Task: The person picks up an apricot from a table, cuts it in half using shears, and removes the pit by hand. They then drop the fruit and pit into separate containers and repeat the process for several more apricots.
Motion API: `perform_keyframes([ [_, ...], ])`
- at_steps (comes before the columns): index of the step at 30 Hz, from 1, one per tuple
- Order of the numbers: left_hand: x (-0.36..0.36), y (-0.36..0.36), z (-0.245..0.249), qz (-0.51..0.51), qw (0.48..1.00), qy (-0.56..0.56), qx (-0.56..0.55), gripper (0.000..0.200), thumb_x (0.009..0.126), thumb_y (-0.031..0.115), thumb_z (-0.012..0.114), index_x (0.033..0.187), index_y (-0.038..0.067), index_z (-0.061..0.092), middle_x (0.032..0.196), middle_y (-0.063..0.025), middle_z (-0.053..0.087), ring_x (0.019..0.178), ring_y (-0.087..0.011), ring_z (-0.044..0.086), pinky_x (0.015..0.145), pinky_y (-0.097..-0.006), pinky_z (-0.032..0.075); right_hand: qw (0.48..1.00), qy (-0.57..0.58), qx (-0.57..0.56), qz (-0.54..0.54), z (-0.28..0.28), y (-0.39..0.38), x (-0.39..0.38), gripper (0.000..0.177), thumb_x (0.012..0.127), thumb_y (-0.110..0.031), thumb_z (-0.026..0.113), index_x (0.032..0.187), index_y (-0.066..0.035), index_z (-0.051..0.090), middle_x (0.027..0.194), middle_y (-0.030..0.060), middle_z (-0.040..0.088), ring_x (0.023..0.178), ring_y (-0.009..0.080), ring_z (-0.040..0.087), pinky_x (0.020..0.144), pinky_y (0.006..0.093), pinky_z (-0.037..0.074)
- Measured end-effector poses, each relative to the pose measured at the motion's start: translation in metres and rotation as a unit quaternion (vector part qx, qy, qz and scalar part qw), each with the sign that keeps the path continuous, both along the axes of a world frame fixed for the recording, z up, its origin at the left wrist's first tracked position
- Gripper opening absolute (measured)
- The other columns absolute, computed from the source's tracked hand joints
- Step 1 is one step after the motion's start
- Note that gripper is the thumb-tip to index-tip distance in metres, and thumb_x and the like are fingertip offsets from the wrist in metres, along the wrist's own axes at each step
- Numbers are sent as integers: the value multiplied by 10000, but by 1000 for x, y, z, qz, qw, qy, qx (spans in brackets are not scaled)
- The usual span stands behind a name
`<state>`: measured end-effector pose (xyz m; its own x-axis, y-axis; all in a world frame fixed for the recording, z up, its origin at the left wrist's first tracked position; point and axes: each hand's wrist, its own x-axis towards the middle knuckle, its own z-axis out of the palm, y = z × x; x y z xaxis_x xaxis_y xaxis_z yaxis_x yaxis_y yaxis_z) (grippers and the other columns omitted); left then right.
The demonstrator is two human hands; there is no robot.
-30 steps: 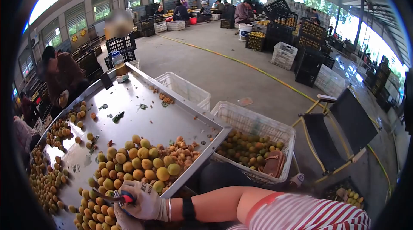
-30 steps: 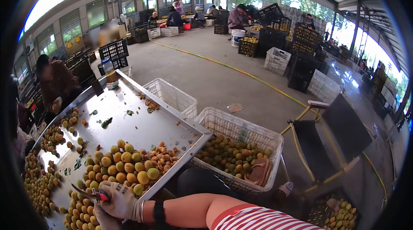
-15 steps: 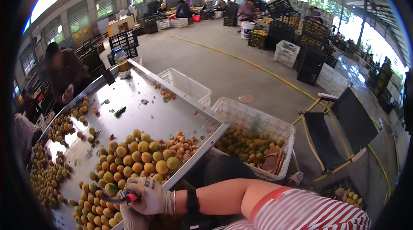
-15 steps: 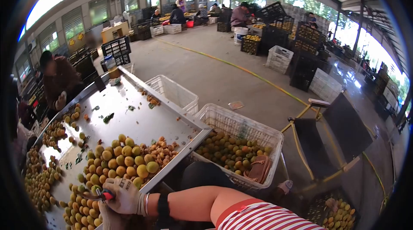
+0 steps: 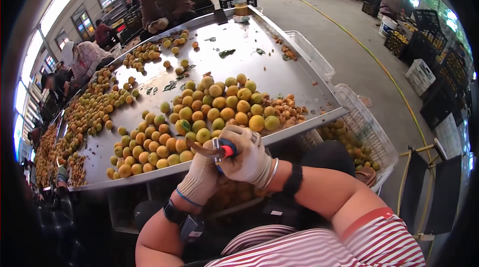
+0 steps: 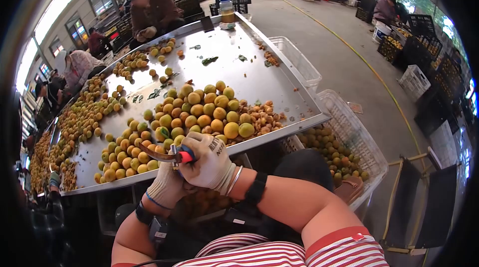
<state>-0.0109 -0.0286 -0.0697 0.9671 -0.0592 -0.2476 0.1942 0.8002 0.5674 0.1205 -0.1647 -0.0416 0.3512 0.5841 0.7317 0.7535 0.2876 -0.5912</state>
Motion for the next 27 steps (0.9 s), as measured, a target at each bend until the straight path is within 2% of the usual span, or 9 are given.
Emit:
perform_keyframes([
  [1,0,0,-8,-60,996,-36,-53,268,1022,359,510,1157,150,609,1167,-49,624,1141,-200,599,960,-316,485,999,-22,-3,30,5,-3,2,269,664,-137,739,921,-95,672,956,125,664,807,373,659,694,423,545],
  [3,-14,-29,-121,247,873,-47,419,289,962,321,588,1185,139,616,1206,-81,626,1191,-228,581,1021,-354,460,988,-99,14,121,16,-7,-4,272,641,-137,738,897,-88,659,908,118,656,758,366,657,652,419,542],
  [4,-13,-30,-111,249,870,-45,423,289,962,321,588,1185,139,616,1206,-81,626,1191,-228,581,1021,-354,460,989,-92,3,113,14,-10,-3,253,639,-138,732,874,-82,656,887,117,660,743,355,661,639,415,541],
  [8,7,-38,-2,-86,510,-161,841,534,767,228,775,1262,112,612,1271,-144,629,1235,-251,585,1030,-362,464,995,-6,25,97,18,-16,11,227,664,-142,733,864,-63,659,796,133,635,723,338,658,641,389,523],
  [9,10,-44,14,-86,510,-156,842,534,767,228,775,1262,112,612,1271,-144,629,1235,-251,585,1030,-362,464,982,78,104,140,11,-6,19,146,713,-96,716,844,-55,667,785,129,651,697,310,667,640,356,522],
  [11,22,-50,32,27,837,-8,547,362,902,172,698,1241,105,591,939,-91,638,730,-203,633,699,-385,540,904,401,51,137,25,-18,16,100,767,-43,694,865,-43,672,799,113,667,697,263,671,645,334,524],
  [13,34,-47,42,90,801,-135,577,272,991,287,596,1136,59,619,695,-66,564,486,-169,497,482,-347,414,920,353,67,157,37,-34,31,114,816,-11,670,929,-31,672,842,94,680,734,233,676,671,321,538],
  [15,39,-41,69,74,977,122,157,503,1028,500,476,1056,25,638,597,-57,517,460,-158,437,460,-308,339,992,17,115,50,47,-42,51,240,798,-14,717,1030,-14,654,954,91,694,875,267,683,800,363,550],
  [27,22,-7,110,114,968,-98,201,539,987,383,490,1270,-63,594,991,-166,699,638,-131,570,588,-253,435,980,59,44,186,19,-41,54,336,747,-28,747,1063,-26,634,969,109,688,911,299,683,820,380,547],
])
